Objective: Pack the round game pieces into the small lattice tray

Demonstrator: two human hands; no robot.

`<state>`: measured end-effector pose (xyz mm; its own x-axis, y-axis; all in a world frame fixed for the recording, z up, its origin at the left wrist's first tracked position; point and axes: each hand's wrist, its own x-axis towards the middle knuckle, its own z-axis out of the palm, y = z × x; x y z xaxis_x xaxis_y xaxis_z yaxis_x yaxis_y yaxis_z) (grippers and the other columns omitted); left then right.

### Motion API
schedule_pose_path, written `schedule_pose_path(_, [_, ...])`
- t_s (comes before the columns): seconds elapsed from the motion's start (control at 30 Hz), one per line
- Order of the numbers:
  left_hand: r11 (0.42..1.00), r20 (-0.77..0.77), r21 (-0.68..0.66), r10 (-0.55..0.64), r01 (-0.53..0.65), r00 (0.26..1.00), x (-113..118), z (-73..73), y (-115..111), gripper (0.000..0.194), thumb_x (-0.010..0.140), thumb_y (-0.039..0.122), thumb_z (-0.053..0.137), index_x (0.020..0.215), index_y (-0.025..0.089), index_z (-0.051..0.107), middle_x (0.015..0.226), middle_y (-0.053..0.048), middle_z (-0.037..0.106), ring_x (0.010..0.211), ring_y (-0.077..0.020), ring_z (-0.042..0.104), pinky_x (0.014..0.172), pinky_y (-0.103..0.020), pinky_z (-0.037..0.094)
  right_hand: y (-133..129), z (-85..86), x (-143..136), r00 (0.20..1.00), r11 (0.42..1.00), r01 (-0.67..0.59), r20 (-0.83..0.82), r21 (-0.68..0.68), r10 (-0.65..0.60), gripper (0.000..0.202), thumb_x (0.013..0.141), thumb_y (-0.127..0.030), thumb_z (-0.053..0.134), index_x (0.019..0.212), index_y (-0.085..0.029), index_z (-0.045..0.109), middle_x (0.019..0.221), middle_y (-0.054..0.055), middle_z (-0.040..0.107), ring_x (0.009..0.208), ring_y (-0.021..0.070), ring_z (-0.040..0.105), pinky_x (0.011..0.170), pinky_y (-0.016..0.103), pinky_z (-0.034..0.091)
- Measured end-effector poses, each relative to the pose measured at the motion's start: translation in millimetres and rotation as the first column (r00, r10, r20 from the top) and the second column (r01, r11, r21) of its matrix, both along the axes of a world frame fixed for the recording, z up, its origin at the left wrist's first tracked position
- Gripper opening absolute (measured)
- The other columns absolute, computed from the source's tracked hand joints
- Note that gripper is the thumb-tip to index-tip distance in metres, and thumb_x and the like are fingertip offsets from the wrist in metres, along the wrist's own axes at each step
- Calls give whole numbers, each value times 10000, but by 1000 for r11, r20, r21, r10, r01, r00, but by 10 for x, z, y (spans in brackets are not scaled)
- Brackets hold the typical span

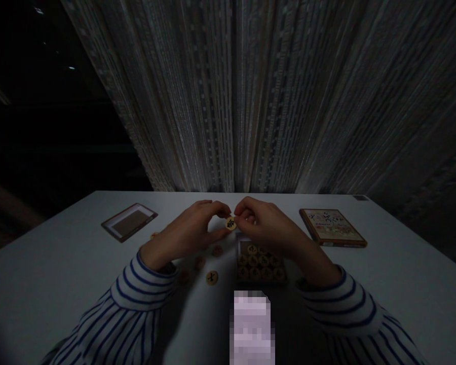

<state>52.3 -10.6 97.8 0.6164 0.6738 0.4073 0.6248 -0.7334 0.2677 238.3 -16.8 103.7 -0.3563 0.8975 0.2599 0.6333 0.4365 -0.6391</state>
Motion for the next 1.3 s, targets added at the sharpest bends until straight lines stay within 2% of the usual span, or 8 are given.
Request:
schedule_pose_path(0.13, [999, 65, -30, -14, 16, 998, -17, 1, 14, 217, 783, 265, 595, 976, 180, 549, 937, -42, 645, 890, -177, 582, 816, -342, 438, -12, 8, 1, 999, 1000, -3, -49, 15, 4, 102, 763, -257, 509, 814, -185, 559, 668, -13, 598, 614, 123, 560, 538, 231, 414])
schedule_pose_path(0.33, [990, 169, -141, 8, 16, 986, -11, 22, 18, 226, 771, 279, 608, 976, 192, 570, 873, -27, 654, 828, -170, 603, 726, -301, 458, -1, -4, 16, 997, 993, -6, -74, 117, 14, 135, 767, -258, 518, 856, -184, 588, 708, -3, 609, 647, 125, 564, 574, 242, 425])
schedule_pose_path(0.5, [974, 281, -215, -12, 76, 959, -22, 32, 7, 225, 790, 271, 590, 999, 193, 567, 875, -17, 662, 831, -149, 615, 756, -290, 464, -21, 21, 18, 996, 994, -9, -89, 111, 19, 192, 762, -255, 522, 917, -178, 606, 710, 3, 620, 621, 118, 556, 522, 226, 408])
schedule_pose_path(0.83, [962, 435, -226, -41, 153, 899, -59, 63, -11, 233, 765, 232, 622, 983, 167, 572, 884, -21, 651, 857, -136, 603, 790, -287, 461, -67, 57, 10, 997, 991, -12, -80, 131, 23, 324, 790, -263, 505, 1082, -170, 612, 758, 24, 662, 616, 118, 561, 531, 235, 431])
schedule_pose_path(0.93, [947, 481, -270, -26, 176, 876, -50, 74, -14, 236, 760, 230, 627, 977, 158, 572, 893, -32, 650, 871, -142, 604, 799, -295, 466, -73, 63, 6, 996, 991, -27, -82, 132, 38, 332, 799, -271, 497, 1094, -178, 617, 794, 33, 678, 648, 130, 577, 550, 247, 445])
schedule_pose_path(1.1, [911, 572, -345, 14, 225, 820, -39, 96, -11, 220, 744, 225, 639, 939, 140, 581, 900, -41, 652, 874, -148, 607, 815, -313, 476, -94, 75, -11, 986, 989, -60, -144, 133, 79, 300, 806, -302, 510, 1055, -198, 640, 953, 60, 688, 839, 175, 613, 663, 284, 482])
schedule_pose_path(1.3, [876, 648, -410, 84, 254, 757, -25, 100, 9, 178, 742, 224, 635, 889, 132, 597, 898, -47, 666, 840, -147, 621, 794, -296, 484, -106, 82, -7, 991, 992, -4, -131, 129, 21, 304, 783, -313, 541, 1043, -185, 632, 873, 48, 699, 761, 168, 628, 623, 271, 486])
